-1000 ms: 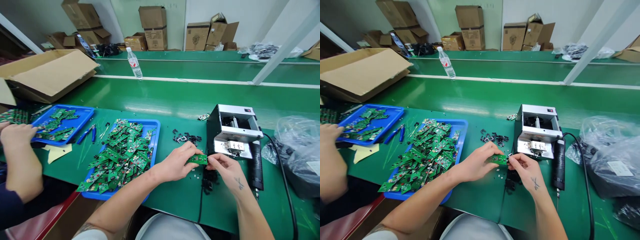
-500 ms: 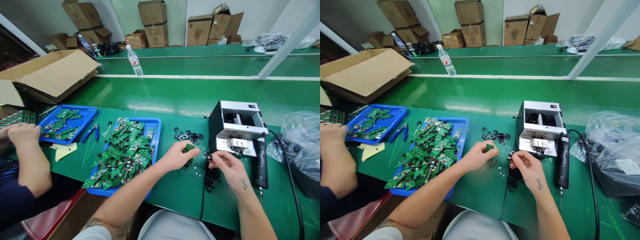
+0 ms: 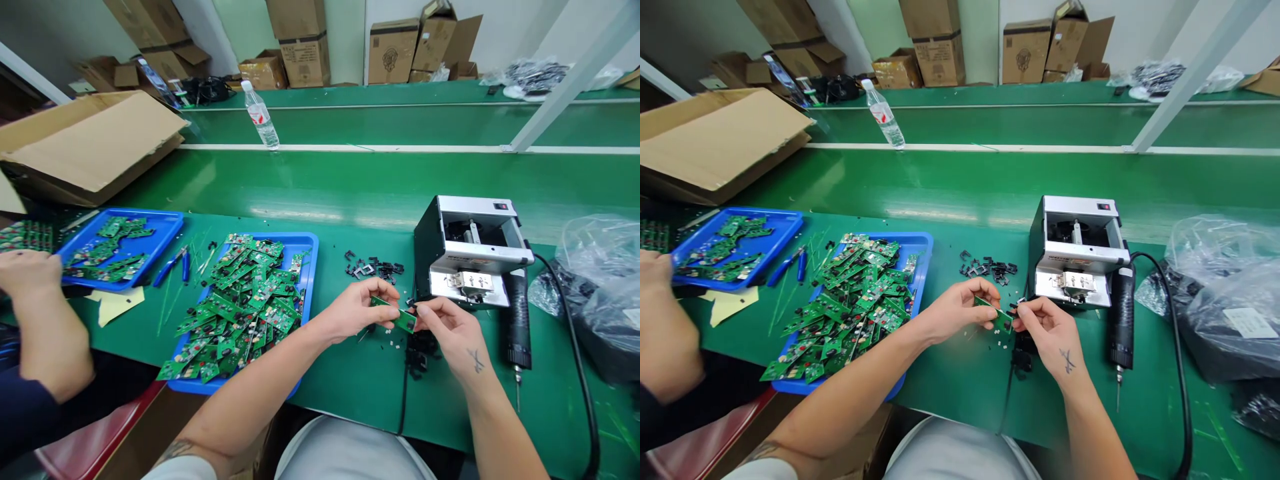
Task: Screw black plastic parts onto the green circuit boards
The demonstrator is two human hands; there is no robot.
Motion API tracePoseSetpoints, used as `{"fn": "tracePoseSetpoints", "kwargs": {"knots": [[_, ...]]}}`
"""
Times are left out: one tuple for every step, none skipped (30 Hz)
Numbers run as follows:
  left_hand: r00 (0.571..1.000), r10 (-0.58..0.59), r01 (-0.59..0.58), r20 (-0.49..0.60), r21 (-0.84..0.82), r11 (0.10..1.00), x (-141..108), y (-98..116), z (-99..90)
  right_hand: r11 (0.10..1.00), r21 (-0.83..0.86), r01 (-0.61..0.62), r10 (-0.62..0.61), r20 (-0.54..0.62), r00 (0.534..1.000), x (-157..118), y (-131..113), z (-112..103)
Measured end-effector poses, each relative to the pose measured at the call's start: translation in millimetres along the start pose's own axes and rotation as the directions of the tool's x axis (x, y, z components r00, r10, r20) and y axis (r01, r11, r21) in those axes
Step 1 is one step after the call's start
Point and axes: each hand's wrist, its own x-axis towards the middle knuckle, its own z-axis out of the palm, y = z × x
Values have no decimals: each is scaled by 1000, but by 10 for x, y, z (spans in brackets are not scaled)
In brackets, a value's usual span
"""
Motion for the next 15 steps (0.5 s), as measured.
{"fn": "tracePoseSetpoints", "kwargs": {"knots": [[1000, 3, -4, 12, 24, 1000, -4, -6, 7, 1000, -7, 4, -4, -2, 1000, -7, -9, -1], [1000, 8, -9, 19, 59, 998, -7, -13, 12, 1000, -13, 7, -7, -5, 1000, -14, -16, -3], [1000, 14, -16, 21, 102, 995, -9, -19, 16, 1000, -19, 11, -11, -5, 1000, -21, -20, -6], [1000, 25, -27, 20, 149, 989, -10, -26, 18, 1000, -23, 15, -15, -4, 1000, -28, -20, -10], [999, 37, -39, 17, 192, 981, -9, -33, 18, 999, -26, 21, -21, -1, 1000, -34, -17, -15], [999, 46, -48, 16, 230, 972, -8, -41, 17, 999, -27, 27, -27, 6, 1000, -40, -10, -21], [999, 50, -53, 18, 259, 964, -7, -48, 14, 999, -27, 35, -35, 14, 999, -45, 0, -27], [999, 49, -53, 21, 281, 958, -7, -54, 11, 999, -27, 44, -43, 24, 999, -50, 12, -33], [999, 47, -51, 23, 296, 954, -10, -57, 10, 998, -27, 53, -52, 35, 998, -53, 25, -40], [999, 44, -50, 26, 310, 949, -16, -56, 9, 998, -27, 64, -63, 44, 997, -56, 39, -47], [999, 42, -50, 31, 328, 943, -25, -51, 11, 997, -27, 75, -74, 52, 996, -59, 52, -55], [999, 42, -52, 34, 350, 935, -37, -40, 14, 996, -28, 88, -86, 59, 995, -61, 64, -62], [998, 46, -56, 36, 377, 924, -52, -25, 20, 994, -29, 101, -99, 67, 993, -64, 73, -70], [998, 51, -62, 38, 410, 910, -68, -7, 27, 993, -31, 115, -112, 76, 991, -67, 80, -78], [997, 61, -72, 39, 444, 893, -84, 11, 35, 991, -33, 129, -126, 84, 988, -71, 84, -87]]}}
